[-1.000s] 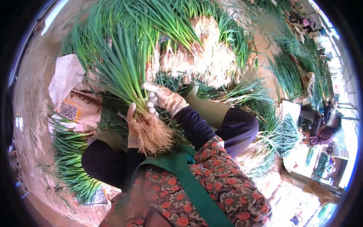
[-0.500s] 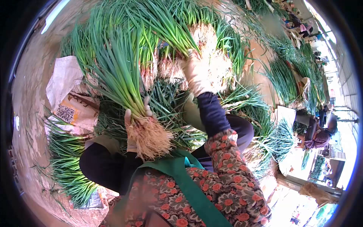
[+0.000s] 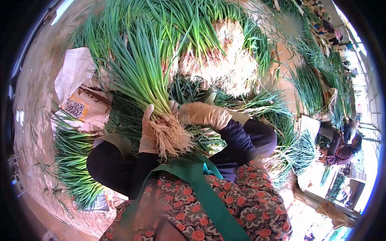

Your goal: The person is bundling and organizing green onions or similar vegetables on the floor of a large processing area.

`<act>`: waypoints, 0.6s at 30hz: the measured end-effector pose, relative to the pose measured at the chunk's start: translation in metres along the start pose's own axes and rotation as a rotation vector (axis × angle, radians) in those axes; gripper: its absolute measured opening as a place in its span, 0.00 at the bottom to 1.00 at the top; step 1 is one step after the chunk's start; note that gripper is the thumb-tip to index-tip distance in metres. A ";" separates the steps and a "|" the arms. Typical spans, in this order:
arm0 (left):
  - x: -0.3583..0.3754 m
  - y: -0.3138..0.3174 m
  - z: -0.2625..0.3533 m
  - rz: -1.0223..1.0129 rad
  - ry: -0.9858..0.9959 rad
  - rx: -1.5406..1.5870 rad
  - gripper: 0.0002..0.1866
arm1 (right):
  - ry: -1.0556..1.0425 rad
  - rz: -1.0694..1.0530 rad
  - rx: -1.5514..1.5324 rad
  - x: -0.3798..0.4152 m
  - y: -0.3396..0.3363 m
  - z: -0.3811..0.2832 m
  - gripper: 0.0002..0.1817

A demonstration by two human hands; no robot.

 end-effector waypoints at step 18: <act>0.012 0.031 0.007 -0.433 0.016 0.379 0.34 | 0.304 0.184 0.387 -0.012 -0.014 0.025 0.21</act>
Point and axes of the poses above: each hand's wrist, its own x-axis away from the middle knuckle, its own y-axis out of the palm, z = x × y, the point moved 6 cm from there along -x, towards the middle knuckle, and after that the axes turned 2 degrees about -y, right-handed, at the moved point
